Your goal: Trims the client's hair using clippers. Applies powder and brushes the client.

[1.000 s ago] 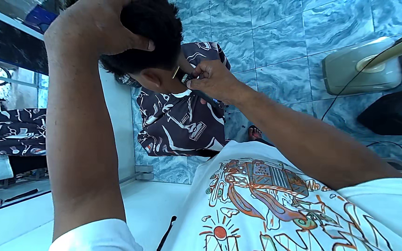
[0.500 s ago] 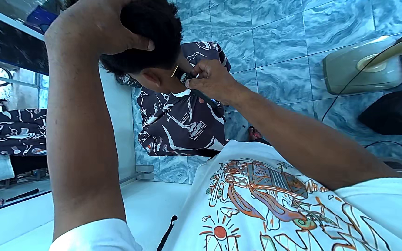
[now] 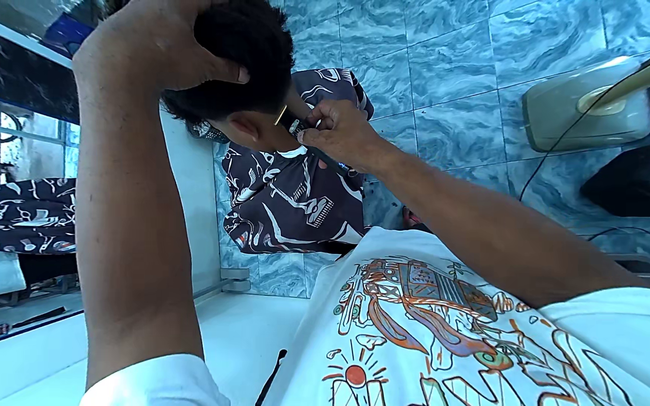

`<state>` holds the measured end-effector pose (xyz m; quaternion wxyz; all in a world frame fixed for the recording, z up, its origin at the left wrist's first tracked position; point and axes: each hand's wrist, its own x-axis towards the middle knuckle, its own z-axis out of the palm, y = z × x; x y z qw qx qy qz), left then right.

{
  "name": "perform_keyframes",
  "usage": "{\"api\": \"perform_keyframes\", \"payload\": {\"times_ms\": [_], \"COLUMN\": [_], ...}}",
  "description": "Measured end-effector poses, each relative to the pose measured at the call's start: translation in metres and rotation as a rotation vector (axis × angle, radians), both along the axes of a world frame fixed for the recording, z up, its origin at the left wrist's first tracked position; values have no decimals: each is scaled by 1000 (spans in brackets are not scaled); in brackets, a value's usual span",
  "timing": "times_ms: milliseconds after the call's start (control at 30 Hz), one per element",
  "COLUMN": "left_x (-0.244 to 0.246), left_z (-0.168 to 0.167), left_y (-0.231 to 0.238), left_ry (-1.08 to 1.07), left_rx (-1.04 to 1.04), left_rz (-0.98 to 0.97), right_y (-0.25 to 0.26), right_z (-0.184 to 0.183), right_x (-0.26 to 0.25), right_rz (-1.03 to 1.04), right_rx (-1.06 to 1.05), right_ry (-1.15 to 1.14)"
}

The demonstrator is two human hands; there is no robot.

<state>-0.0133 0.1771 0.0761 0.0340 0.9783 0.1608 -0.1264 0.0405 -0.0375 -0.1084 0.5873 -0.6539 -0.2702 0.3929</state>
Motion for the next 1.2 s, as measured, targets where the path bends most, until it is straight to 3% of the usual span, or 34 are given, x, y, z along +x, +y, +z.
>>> {"api": "perform_keyframes", "payload": {"times_ms": [300, 433, 533, 667, 1200], "left_x": [1, 1, 1, 1, 2], "left_z": [0, 1, 1, 0, 1], "left_y": [-2, -2, -1, 3, 5], "left_ry": [2, 0, 1, -3, 16], "left_rx": [-13, -19, -20, -17, 32], "left_rz": [16, 8, 4, -27, -47], "right_y": [1, 0, 1, 0, 0], "right_z": [-1, 1, 0, 1, -2], "right_x": [-1, -3, -3, -4, -5], "right_rz": [-4, -12, -15, -1, -26], "right_rx": [46, -27, 54, -60, 84], "right_ry": [-27, -62, -67, -143, -45]}}
